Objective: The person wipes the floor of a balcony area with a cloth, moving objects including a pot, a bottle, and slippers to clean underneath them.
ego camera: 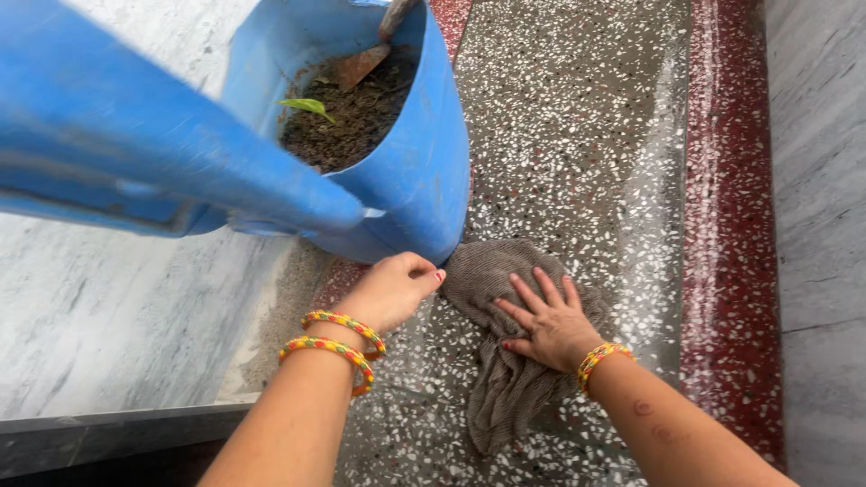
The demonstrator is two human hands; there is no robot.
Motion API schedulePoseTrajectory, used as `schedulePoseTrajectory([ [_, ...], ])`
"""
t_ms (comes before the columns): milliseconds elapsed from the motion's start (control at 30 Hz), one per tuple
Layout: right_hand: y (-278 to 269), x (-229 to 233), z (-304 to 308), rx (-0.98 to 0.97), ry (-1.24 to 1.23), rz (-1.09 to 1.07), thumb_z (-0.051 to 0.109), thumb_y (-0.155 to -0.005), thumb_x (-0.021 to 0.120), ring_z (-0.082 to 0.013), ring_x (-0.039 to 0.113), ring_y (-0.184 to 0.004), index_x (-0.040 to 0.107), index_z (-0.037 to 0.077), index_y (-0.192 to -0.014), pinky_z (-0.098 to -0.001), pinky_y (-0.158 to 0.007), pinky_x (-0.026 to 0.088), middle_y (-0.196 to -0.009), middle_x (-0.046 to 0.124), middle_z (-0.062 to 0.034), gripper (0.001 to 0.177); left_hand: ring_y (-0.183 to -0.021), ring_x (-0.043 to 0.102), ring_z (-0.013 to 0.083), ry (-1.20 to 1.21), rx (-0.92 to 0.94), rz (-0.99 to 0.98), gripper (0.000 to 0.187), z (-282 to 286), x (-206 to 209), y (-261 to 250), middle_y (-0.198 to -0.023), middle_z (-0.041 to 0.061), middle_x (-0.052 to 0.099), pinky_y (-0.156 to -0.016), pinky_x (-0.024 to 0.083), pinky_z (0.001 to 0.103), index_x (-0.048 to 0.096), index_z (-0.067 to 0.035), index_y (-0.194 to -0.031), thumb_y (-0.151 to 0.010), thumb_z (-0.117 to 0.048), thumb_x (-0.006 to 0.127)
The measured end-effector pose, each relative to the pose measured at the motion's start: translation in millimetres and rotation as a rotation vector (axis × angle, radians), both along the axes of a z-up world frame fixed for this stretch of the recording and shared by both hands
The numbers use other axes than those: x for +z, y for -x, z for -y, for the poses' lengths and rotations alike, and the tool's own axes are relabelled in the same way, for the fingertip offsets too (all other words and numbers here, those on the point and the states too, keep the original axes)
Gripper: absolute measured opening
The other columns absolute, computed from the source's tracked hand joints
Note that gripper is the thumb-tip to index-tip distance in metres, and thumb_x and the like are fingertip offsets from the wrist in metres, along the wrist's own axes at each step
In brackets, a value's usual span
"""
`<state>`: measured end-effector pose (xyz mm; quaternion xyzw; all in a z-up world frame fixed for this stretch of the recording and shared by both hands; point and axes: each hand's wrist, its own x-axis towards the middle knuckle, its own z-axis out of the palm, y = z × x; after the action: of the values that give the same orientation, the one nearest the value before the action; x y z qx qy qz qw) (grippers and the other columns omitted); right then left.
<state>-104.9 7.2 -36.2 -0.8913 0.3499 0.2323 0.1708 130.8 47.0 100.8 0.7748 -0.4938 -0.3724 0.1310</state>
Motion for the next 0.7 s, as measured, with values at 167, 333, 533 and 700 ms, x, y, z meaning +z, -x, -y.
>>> schedulePoseTrajectory([
  [167,-6.1,-20.4,-9.6,-0.125,0.154,-0.033,0.073,-0.095,0.035,-0.0365,-0.009,-0.157,0.014,0.041,-0.162,-0.0655,-0.12,0.005,-0.173,-0.003,-0.0016,0.077,-0.103,0.073,0.0246,0.022,-0.017,-0.05,0.042,-46.7,-23.3,-46.6,-0.109,0.013,0.077,-0.091,0.055,0.038,0.072,-0.004,-0.112,-0.091,-0.04,0.067],
  [333,-13.1,-22.7,-36.5,-0.288,0.206,-0.121,0.074,-0.095,0.036,-0.0367,-0.008,-0.157,0.01,0.042,-0.162,-0.0661,-0.12,0.007,-0.172,-0.005,-0.0022,0.078,-0.106,0.07,0.0268,-0.004,0.053,0.033,0.04,-94.6,-44.0,-115.6,-0.112,0.013,0.075,-0.095,0.053,0.039,0.073,-0.007,-0.112,-0.09,-0.04,0.068],
  [533,-70.9,-4.7,-83.9,-0.408,0.073,-0.25,0.053,-0.1,0.051,-0.0377,-0.011,-0.157,0.001,0.034,-0.165,-0.0634,-0.123,0.005,-0.173,-0.012,-0.0046,0.084,-0.113,0.066,0.0331,0.117,0.11,0.115,0.04,-150.4,-52.8,-169.0,-0.119,0.018,0.07,-0.098,0.052,0.043,0.07,-0.007,-0.117,-0.086,-0.033,0.07],
  [700,-161.0,14.4,-141.1,-0.124,-0.103,-0.203,0.036,-0.103,0.054,-0.0355,-0.017,-0.158,0.002,0.033,-0.165,-0.062,-0.126,0.0,-0.174,-0.014,-0.0033,0.081,-0.108,0.066,0.0355,0.105,-0.042,0.485,0.029,-174.5,-49.6,-189.4,-0.112,0.017,0.072,-0.096,0.047,0.051,0.07,-0.005,-0.11,-0.09,-0.026,0.063],
])
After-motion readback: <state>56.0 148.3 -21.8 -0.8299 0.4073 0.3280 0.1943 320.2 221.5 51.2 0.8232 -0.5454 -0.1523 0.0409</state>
